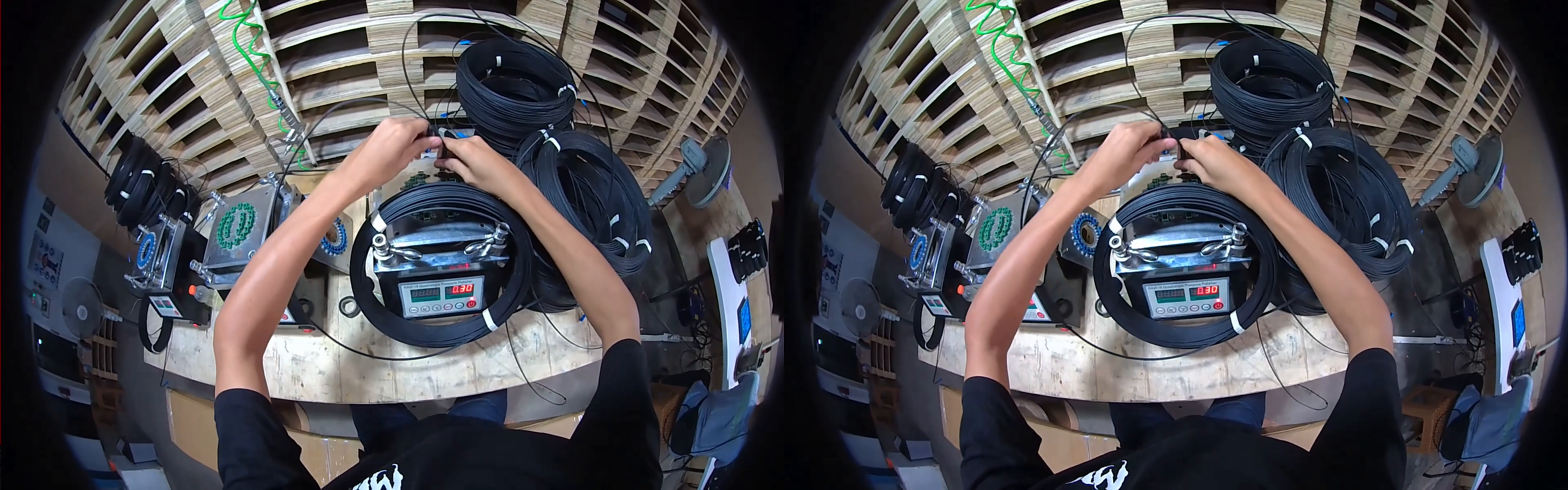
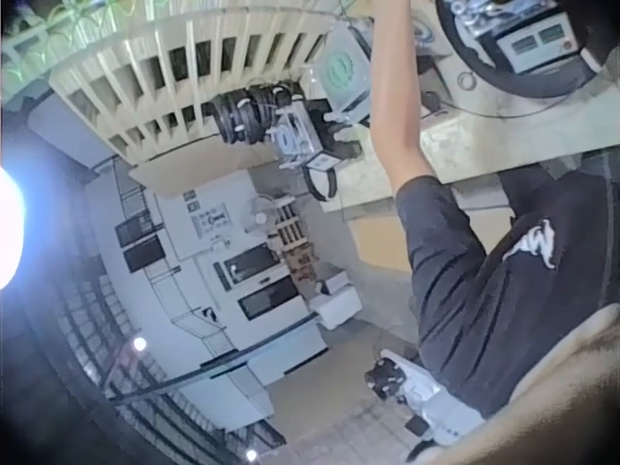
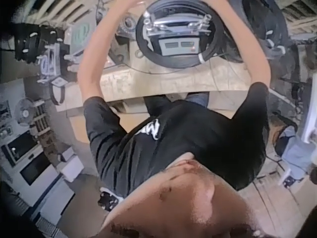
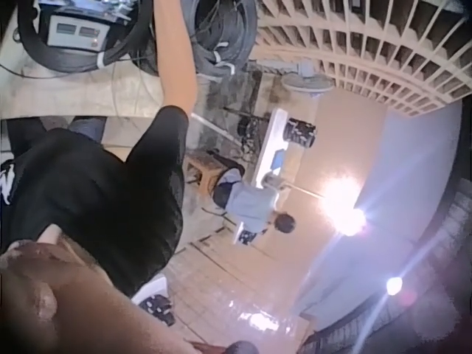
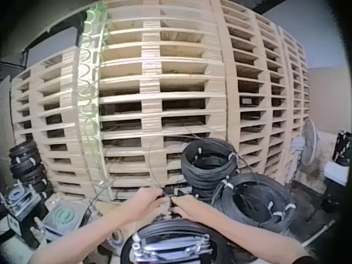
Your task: Preparing, inserting, and polishing fiber optic cable ends using industrial polishing machines.
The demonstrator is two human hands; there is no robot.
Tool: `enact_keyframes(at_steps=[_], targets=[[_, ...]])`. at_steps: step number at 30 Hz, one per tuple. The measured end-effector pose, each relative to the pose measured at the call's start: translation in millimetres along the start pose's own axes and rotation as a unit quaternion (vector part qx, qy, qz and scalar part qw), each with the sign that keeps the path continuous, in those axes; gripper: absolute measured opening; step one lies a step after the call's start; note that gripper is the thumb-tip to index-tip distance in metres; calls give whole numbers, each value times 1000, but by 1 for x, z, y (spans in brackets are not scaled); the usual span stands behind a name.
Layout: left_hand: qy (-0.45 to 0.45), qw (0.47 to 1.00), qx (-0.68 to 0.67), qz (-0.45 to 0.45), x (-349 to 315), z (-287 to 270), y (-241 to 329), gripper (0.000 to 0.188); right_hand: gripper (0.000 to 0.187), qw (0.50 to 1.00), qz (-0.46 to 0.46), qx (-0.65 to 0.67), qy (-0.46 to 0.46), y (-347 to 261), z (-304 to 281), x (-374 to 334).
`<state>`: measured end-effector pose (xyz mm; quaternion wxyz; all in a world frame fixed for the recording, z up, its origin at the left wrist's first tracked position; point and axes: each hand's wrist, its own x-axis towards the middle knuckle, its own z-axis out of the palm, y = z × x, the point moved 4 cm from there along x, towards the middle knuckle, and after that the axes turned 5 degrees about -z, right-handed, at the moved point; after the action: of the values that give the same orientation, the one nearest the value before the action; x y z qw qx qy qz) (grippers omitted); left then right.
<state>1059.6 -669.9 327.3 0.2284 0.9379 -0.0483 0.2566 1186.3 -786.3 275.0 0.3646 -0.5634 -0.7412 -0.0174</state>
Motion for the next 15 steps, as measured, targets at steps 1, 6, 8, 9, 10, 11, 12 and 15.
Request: enact_keyframes(at_steps=[1,6,8,9,10,11,12,15], targets=[[5,997,60,43,0,-4,3,28,17,999,-7,10,30,-3,-1,-1],[-70,989,-60,-117,-32,-7,-1,20,13,990,135,-25,-16,-10,-17,-8],[-52,980,-92,-167,-49,-21,23,22,15,994,69,-11,89,-16,-34,-14],[-37,987,-68,-144,-64,-34,27,28,23,994,81,-1,70,-31,-38,-9],[-37,987,-68,-143,-72,-44,38,28,23,994,81,-2,71,-45,-49,-9],[-38,983,-55,-169,-79,-55,49,26,28,994,97,-18,47,-58,-58,-10],[-41,980,-45,-189,-79,-63,59,24,33,992,118,-40,27,-66,-69,-18],[12,982,12,-189,-93,-101,78,24,41,984,-14,-169,50,-105,-98,-30]])
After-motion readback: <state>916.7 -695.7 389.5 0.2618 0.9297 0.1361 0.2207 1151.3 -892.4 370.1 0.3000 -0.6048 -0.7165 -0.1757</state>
